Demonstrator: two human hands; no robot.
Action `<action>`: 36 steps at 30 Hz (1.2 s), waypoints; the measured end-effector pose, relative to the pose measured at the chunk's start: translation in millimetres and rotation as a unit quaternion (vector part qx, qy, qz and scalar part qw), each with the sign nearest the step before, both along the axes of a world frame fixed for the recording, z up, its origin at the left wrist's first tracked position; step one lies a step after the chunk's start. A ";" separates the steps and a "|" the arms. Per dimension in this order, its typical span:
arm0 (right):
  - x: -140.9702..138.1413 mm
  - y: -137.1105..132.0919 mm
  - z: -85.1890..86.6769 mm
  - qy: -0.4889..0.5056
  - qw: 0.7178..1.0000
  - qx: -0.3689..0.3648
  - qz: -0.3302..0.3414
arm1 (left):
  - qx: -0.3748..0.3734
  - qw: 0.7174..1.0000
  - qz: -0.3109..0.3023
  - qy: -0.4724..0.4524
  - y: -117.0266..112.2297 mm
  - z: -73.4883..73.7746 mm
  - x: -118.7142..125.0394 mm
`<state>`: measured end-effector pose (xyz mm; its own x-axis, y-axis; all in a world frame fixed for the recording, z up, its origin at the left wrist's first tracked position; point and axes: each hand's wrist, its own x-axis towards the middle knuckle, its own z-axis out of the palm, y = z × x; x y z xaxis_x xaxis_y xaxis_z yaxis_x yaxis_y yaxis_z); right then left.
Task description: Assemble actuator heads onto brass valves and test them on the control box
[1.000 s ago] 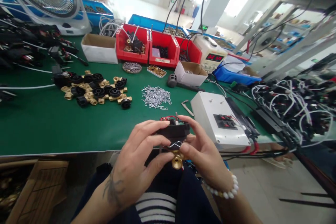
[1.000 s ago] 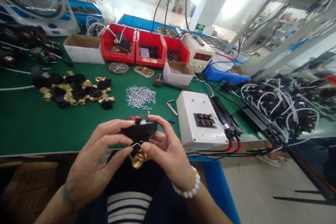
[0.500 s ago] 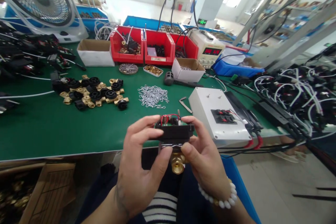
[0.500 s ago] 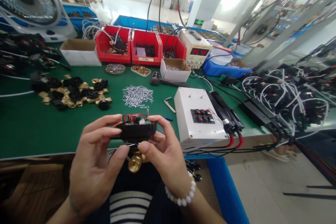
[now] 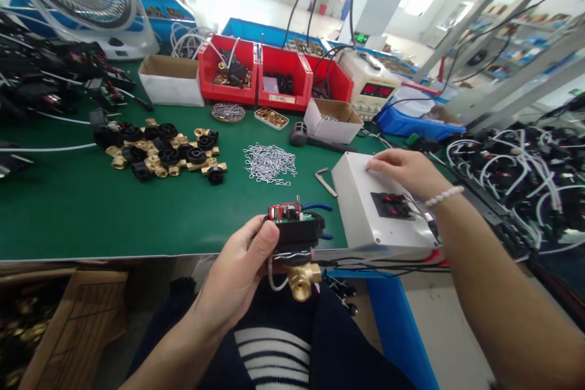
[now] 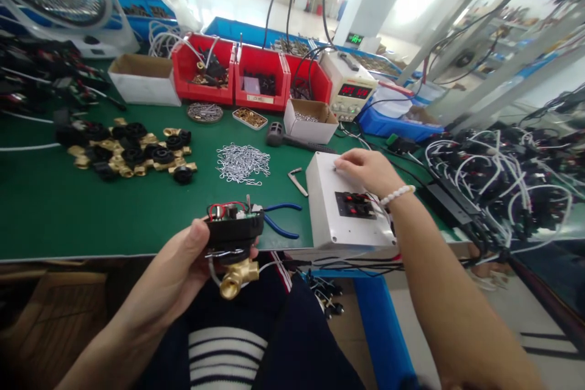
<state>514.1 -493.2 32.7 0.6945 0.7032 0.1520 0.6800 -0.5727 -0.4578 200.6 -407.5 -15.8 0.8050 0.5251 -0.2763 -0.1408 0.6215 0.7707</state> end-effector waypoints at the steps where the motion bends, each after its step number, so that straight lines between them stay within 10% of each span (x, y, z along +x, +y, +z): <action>1: 5.8 1.1 -6.1 0.018 1.000 -0.019 0.005 | 0.001 1.000 0.000 -0.004 0.3 1.0 -1.1; 17: 4.0 1.4 -25.0 0.068 0.995 0.070 0.010 | 0.133 0.989 -0.005 0.057 -5.0 13.9 -10.7; 36: 9.5 -1.0 -26.4 0.035 0.997 0.055 0.033 | 0.085 0.996 -0.008 0.040 -14.3 27.5 -14.4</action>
<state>523.6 -494.2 6.3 0.6584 0.7298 0.1839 0.6794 -0.4712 -0.5625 186.1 -421.7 11.7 0.7926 0.5572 -0.2476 -0.0660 0.4821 0.8736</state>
